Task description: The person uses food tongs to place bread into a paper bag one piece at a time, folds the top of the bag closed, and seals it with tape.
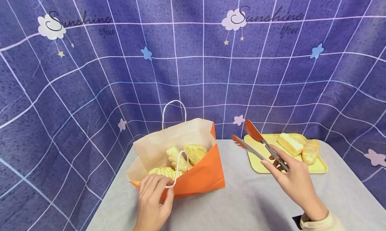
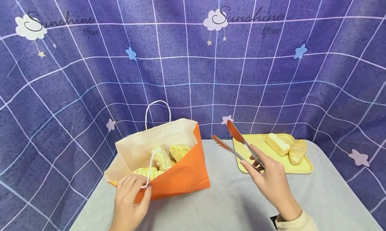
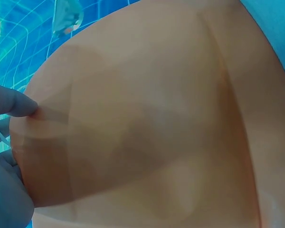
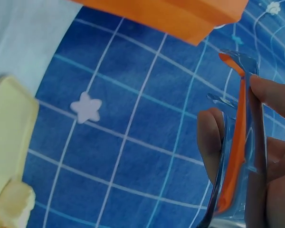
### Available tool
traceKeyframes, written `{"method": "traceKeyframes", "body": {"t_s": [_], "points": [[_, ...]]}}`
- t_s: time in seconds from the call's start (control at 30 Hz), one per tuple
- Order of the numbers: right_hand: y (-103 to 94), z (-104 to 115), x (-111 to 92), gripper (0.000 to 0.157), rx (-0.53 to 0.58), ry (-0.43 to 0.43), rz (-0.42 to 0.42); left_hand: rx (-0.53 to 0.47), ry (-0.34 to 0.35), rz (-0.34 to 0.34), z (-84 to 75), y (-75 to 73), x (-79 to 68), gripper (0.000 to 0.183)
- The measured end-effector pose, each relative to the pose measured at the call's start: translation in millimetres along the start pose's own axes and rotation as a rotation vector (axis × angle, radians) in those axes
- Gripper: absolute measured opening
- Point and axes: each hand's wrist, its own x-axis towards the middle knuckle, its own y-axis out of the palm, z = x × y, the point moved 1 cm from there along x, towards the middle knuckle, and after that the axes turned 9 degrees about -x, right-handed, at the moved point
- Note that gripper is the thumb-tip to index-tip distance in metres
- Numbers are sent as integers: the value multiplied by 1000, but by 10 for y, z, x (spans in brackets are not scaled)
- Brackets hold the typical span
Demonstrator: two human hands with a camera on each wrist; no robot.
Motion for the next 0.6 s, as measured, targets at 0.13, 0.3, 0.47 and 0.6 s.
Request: {"method": "traceKeyframes", "body": {"t_s": [0.13,0.3,0.47,0.6], "points": [[-19,-135,-64,52,-29,23,-1,4,-7,2,-8,-1,0,15],[-32,-296,-148,52,-68,98,19,5,8,-10,-5,4,5,13],[-80,-495,-253,52,-125,159,24,2,20,-20,-11,17,13,13],[-157,-683,-345,50,-177,199,32,-2,23,-24,-22,25,27,12]]}}
